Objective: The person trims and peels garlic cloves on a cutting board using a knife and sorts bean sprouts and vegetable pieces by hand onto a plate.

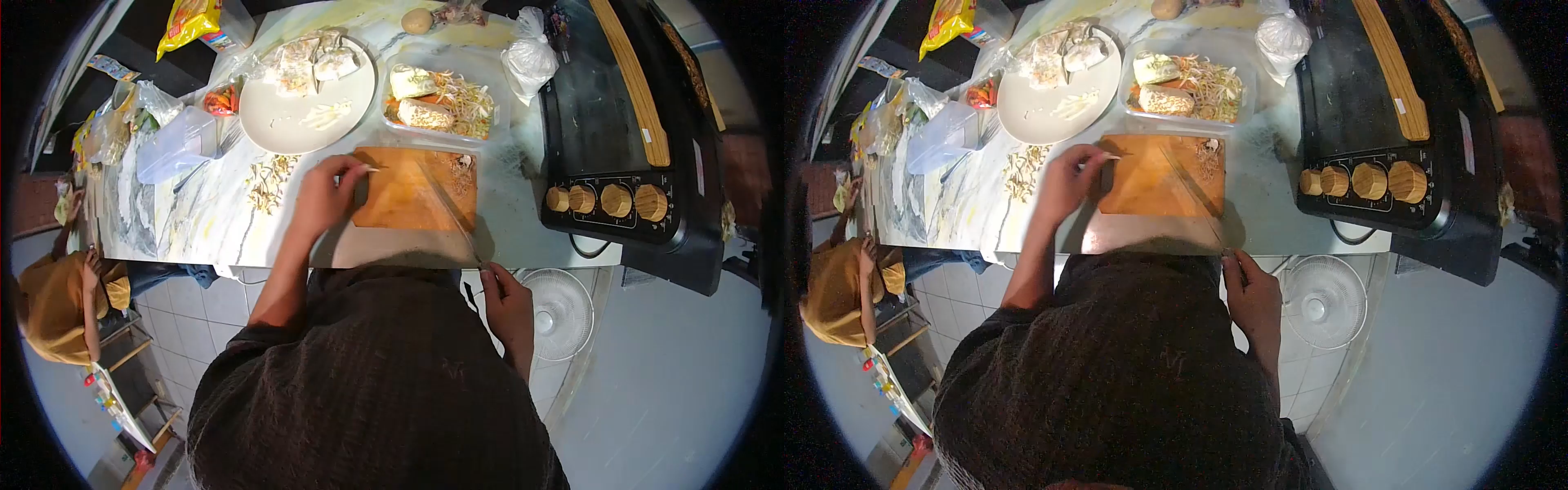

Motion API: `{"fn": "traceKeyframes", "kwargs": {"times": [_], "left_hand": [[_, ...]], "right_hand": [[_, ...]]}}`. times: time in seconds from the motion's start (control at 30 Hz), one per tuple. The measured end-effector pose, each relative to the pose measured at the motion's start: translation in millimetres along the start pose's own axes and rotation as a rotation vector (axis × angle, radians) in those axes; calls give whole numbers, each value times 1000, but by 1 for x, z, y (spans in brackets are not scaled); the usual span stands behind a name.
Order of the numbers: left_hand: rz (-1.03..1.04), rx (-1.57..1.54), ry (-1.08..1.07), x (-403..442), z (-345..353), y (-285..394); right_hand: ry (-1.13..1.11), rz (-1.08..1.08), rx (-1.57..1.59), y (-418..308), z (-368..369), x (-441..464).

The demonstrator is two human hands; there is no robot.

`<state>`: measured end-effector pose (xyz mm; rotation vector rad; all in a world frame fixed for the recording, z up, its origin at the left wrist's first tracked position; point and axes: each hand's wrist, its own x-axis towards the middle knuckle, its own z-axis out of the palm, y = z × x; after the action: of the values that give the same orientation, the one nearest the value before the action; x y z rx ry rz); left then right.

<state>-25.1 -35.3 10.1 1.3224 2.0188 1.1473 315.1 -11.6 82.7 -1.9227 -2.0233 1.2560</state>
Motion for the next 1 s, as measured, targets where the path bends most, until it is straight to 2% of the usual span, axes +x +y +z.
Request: {"fn": "traceKeyframes", "kwargs": {"times": [0.1,0.2,0.67,1.0], "left_hand": [[235,101,-57,8,30,14],[308,146,-82,13,49,19],[304,194,-85,15,56,16],[290,225,-121,15,57,12]], "right_hand": [[9,17,34,-8,-5,-4],[-7,44,48,-5,-4,-6],[-52,111,83,1,6,-8],[-49,83,49,6,8,-7]]}}
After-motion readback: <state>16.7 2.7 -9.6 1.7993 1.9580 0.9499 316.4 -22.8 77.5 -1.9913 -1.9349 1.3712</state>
